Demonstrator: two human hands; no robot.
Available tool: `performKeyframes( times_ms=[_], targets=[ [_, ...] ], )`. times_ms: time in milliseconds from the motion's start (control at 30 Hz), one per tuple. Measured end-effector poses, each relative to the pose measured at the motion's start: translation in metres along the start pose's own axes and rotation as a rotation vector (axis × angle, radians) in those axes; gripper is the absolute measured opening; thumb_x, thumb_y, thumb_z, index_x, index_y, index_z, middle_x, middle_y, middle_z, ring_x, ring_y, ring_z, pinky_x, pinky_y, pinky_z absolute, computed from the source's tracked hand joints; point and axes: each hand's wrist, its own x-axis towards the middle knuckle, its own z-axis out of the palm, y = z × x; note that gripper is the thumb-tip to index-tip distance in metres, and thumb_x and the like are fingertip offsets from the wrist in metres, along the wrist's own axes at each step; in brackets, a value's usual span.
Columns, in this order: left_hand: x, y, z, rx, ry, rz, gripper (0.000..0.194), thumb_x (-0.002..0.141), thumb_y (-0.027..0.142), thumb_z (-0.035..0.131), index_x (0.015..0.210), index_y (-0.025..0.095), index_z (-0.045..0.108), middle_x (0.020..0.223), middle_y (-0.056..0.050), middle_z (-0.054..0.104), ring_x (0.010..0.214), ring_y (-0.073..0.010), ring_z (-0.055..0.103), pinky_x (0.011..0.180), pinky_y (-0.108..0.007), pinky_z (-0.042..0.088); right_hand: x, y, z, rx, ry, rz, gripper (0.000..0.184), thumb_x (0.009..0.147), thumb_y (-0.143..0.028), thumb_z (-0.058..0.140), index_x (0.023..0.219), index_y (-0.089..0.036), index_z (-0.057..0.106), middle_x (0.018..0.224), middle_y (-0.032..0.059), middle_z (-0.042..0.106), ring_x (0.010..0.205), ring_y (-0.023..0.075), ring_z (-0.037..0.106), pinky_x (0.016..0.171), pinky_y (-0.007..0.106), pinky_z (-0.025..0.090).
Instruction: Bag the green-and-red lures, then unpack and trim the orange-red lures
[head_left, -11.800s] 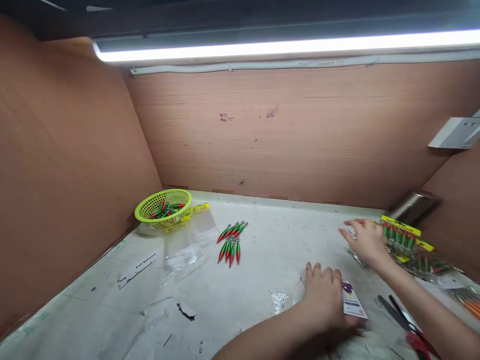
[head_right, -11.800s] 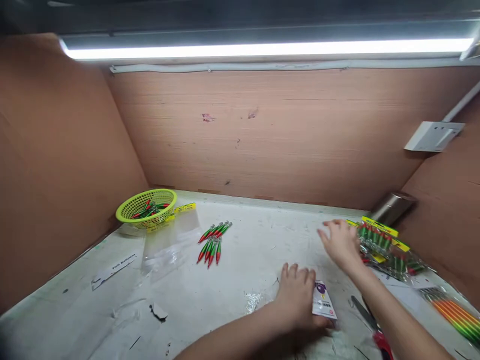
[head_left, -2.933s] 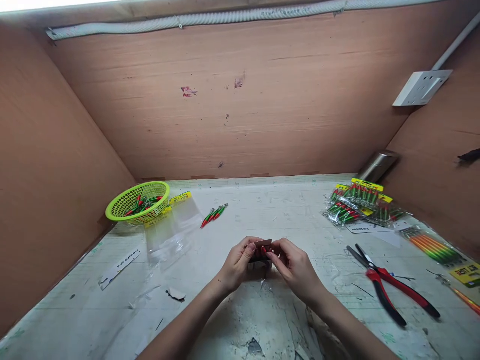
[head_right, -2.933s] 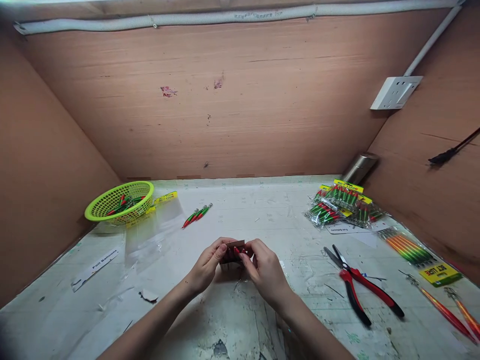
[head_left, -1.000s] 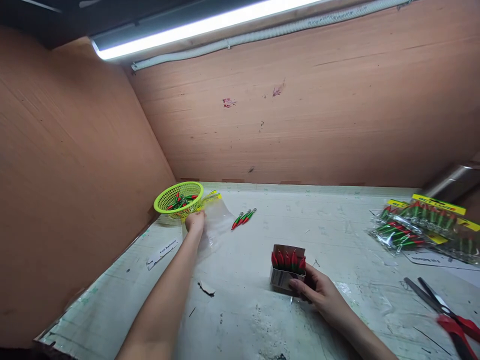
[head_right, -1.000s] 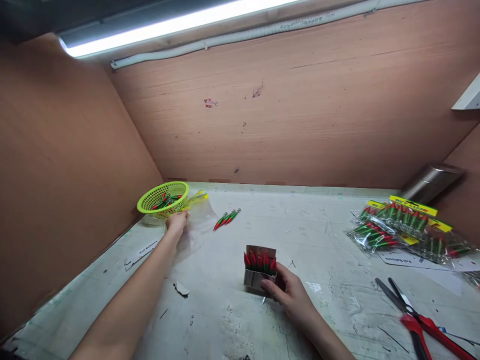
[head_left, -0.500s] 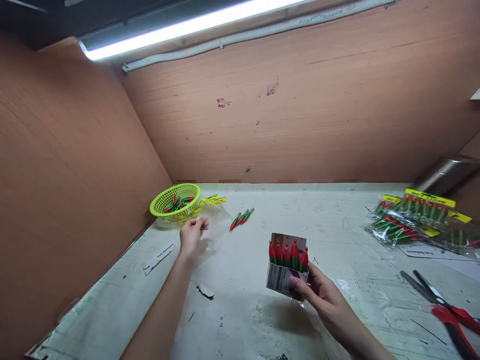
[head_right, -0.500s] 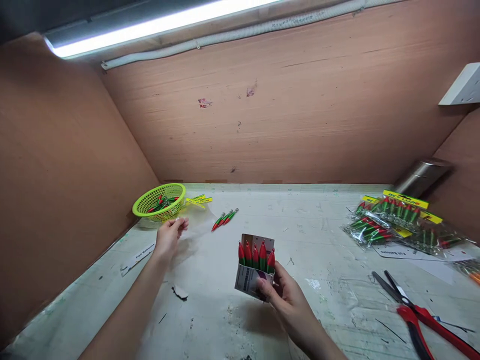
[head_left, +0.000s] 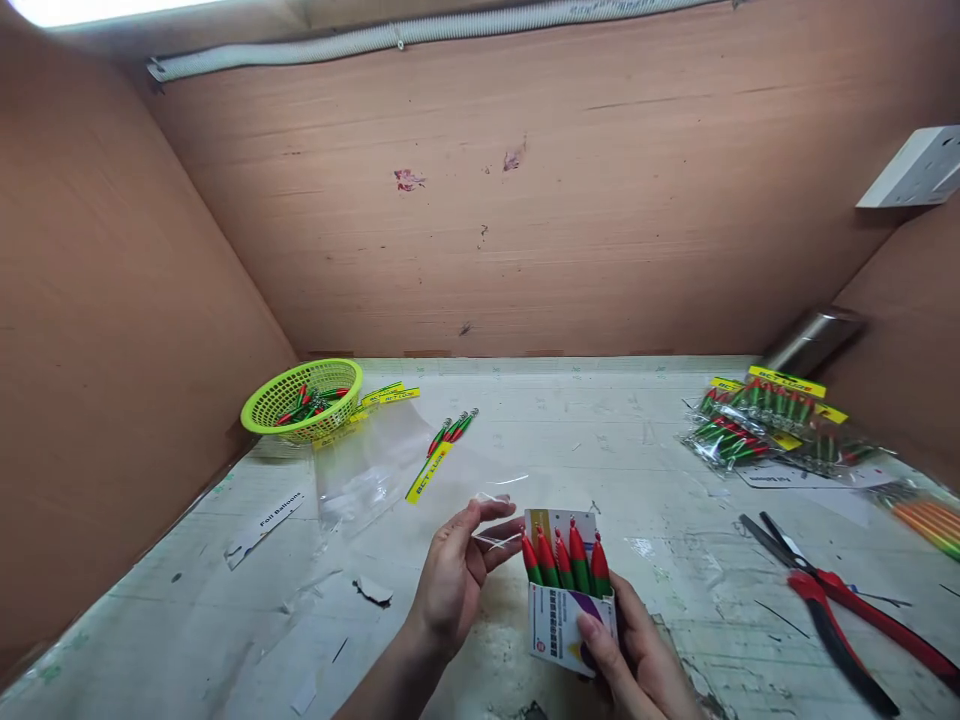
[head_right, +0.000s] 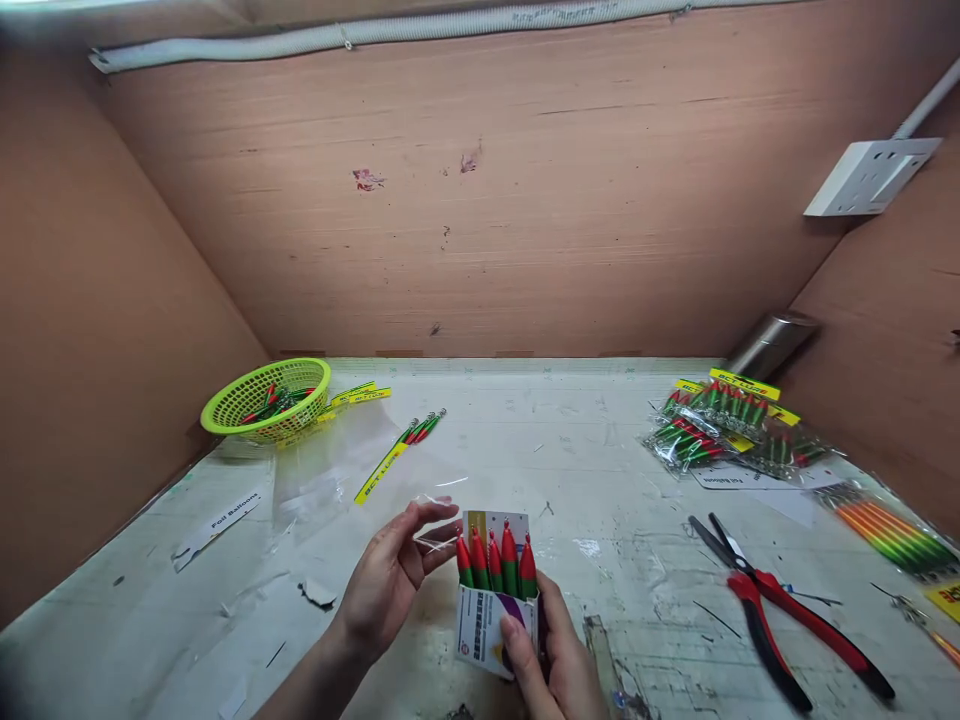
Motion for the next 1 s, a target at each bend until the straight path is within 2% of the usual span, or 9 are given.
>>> performKeyframes(
  times_ms=[100, 200, 333, 467, 633, 767, 867, 933, 1000],
  targets=[
    [-0.002, -0.004, 0.000, 0.061, -0.039, -0.005, 0.048, 0.067, 0.054, 0.079, 0.087, 0.011, 0.076, 0.103, -0.015, 0.074, 0.097, -0.0277, 0.069, 0.085, -0.035, 0.054, -0.002, 0.002, -0.002, 0.124, 0.068, 0.101, 0.057, 0.090, -0.054, 0.053, 0.140, -0.028, 0.040, 0.123, 0.0095, 0.064, 0.109, 0.0256, 0.063, 0.088, 0.033, 0.054],
    [-0.004, -0.007, 0.000, 0.091, -0.097, -0.029, 0.048, 0.068, 0.053, 0.079, 0.098, 0.015, 0.076, 0.111, -0.014, 0.073, 0.095, -0.0272, 0.070, 0.087, -0.038, 0.053, -0.002, -0.002, -0.002, 0.174, 0.072, 0.132, 0.063, 0.087, -0.055, 0.058, 0.142, -0.029, 0.039, 0.125, 0.0106, 0.064, 0.111, 0.0283, 0.062, 0.090, 0.036, 0.054],
    [-0.005, -0.007, -0.001, 0.124, -0.163, -0.065, 0.051, 0.069, 0.055, 0.078, 0.103, 0.018, 0.075, 0.105, -0.013, 0.075, 0.086, -0.0255, 0.071, 0.083, -0.038, 0.053, 0.000, -0.010, -0.004, 0.169, -0.011, 0.119, 0.059, 0.089, -0.052, 0.056, 0.140, -0.026, 0.042, 0.126, 0.0112, 0.063, 0.115, 0.0280, 0.060, 0.098, 0.038, 0.050],
    [-0.005, -0.006, -0.003, 0.168, -0.212, -0.105, 0.054, 0.070, 0.057, 0.076, 0.107, 0.018, 0.074, 0.101, -0.013, 0.075, 0.085, -0.0249, 0.071, 0.084, -0.039, 0.053, -0.001, -0.018, -0.012, 0.086, -0.046, 0.106, 0.056, 0.089, -0.053, 0.056, 0.137, -0.025, 0.048, 0.133, 0.0110, 0.059, 0.112, 0.0266, 0.062, 0.094, 0.034, 0.052],
    [-0.006, -0.006, -0.004, 0.166, -0.195, -0.038, 0.050, 0.071, 0.057, 0.076, 0.104, 0.020, 0.076, 0.104, -0.012, 0.075, 0.096, -0.0240, 0.068, 0.095, -0.039, 0.048, -0.003, -0.024, -0.020, 0.139, 0.023, 0.126, 0.055, 0.090, -0.052, 0.055, 0.139, -0.028, 0.046, 0.136, 0.0083, 0.058, 0.112, 0.0234, 0.062, 0.097, 0.032, 0.050],
    [-0.007, -0.006, -0.003, 0.145, -0.267, -0.074, 0.050, 0.072, 0.057, 0.075, 0.107, 0.021, 0.075, 0.100, -0.010, 0.076, 0.096, -0.0233, 0.067, 0.094, -0.038, 0.048, 0.003, -0.024, -0.026, 0.024, -0.072, 0.064, 0.052, 0.090, -0.050, 0.056, 0.135, -0.027, 0.051, 0.134, 0.0091, 0.059, 0.120, 0.0256, 0.057, 0.104, 0.035, 0.045],
    [-0.009, -0.006, -0.003, 0.156, -0.305, -0.105, 0.055, 0.074, 0.061, 0.071, 0.114, 0.023, 0.072, 0.094, -0.009, 0.076, 0.090, -0.0230, 0.068, 0.090, -0.039, 0.049, 0.006, -0.028, -0.026, 0.001, -0.146, 0.076, 0.051, 0.089, -0.051, 0.057, 0.134, -0.026, 0.051, 0.126, 0.0106, 0.064, 0.114, 0.0265, 0.060, 0.097, 0.036, 0.049],
    [-0.010, -0.006, -0.004, 0.179, -0.316, -0.116, 0.059, 0.075, 0.062, 0.069, 0.118, 0.023, 0.069, 0.090, -0.009, 0.076, 0.085, -0.0223, 0.068, 0.088, -0.039, 0.050, 0.004, -0.034, -0.024, 0.042, -0.145, 0.131, 0.049, 0.089, -0.053, 0.057, 0.128, -0.026, 0.050, 0.117, 0.0099, 0.067, 0.098, 0.0240, 0.066, 0.083, 0.034, 0.053],
    [-0.010, -0.006, -0.006, 0.196, -0.316, -0.128, 0.061, 0.075, 0.063, 0.068, 0.120, 0.022, 0.068, 0.086, -0.009, 0.076, 0.083, -0.0221, 0.068, 0.086, -0.039, 0.050, 0.003, -0.039, -0.022, 0.088, -0.150, 0.196, 0.045, 0.088, -0.056, 0.057, 0.121, -0.026, 0.049, 0.105, 0.0077, 0.069, 0.082, 0.0204, 0.066, 0.071, 0.031, 0.053]
  ],
)
